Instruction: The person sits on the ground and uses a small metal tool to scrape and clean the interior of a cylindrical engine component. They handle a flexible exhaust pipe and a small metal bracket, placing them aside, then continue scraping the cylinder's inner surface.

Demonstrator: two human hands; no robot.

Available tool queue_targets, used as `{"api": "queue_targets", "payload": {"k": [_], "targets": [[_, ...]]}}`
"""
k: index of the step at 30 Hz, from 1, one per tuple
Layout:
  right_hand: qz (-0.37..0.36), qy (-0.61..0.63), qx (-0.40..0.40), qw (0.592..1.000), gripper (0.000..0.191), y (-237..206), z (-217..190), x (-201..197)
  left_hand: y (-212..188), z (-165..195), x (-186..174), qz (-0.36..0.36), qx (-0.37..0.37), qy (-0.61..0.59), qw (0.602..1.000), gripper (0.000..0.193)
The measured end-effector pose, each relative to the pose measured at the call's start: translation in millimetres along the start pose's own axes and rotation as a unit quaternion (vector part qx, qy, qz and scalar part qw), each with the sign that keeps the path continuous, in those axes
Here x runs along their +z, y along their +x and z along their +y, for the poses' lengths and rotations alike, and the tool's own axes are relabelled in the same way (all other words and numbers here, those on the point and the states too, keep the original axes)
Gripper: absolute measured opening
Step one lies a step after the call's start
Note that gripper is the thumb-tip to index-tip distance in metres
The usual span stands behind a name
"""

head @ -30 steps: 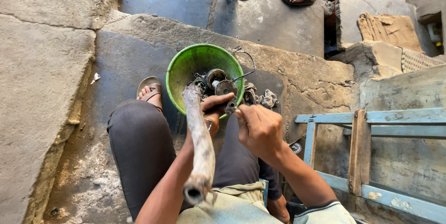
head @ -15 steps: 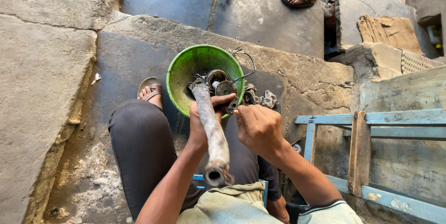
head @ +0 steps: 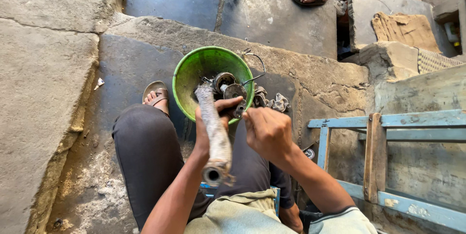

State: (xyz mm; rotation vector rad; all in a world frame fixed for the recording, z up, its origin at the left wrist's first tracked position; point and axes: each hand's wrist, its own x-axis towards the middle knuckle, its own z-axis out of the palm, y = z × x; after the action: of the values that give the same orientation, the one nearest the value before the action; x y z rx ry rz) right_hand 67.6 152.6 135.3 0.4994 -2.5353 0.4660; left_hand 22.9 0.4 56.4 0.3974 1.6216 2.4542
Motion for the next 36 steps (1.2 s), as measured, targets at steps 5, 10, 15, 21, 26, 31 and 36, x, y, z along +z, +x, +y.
{"api": "queue_targets", "payload": {"k": [5,10,15,21,26,31,36], "targets": [[-0.005,0.044,-0.012,0.999,0.01,-1,-9,0,-4,-15,-4,0.009,-0.062,-0.092,0.994,0.04],[0.009,0.053,0.024,0.998,0.009,2,-9,-5,1,-19,-6,-0.033,0.011,-0.136,0.99,0.041],[0.002,0.001,0.023,1.0,0.011,7,-7,-5,3,-4,3,0.039,-0.015,-0.077,0.996,0.055],[0.02,-0.008,0.013,1.0,0.01,10,-6,-5,3,5,3,0.022,0.012,-0.028,0.999,0.052],[-0.018,0.013,-0.007,1.0,0.009,6,-7,-3,2,-1,-1,0.035,-0.036,-0.07,0.996,0.039],[0.018,0.037,0.024,0.999,0.008,5,-7,-3,0,-2,0,0.032,-0.01,-0.086,0.996,0.047],[0.004,-0.003,0.003,1.0,0.009,5,-5,-4,1,0,2,0.042,-0.022,-0.012,0.999,0.049]]}}
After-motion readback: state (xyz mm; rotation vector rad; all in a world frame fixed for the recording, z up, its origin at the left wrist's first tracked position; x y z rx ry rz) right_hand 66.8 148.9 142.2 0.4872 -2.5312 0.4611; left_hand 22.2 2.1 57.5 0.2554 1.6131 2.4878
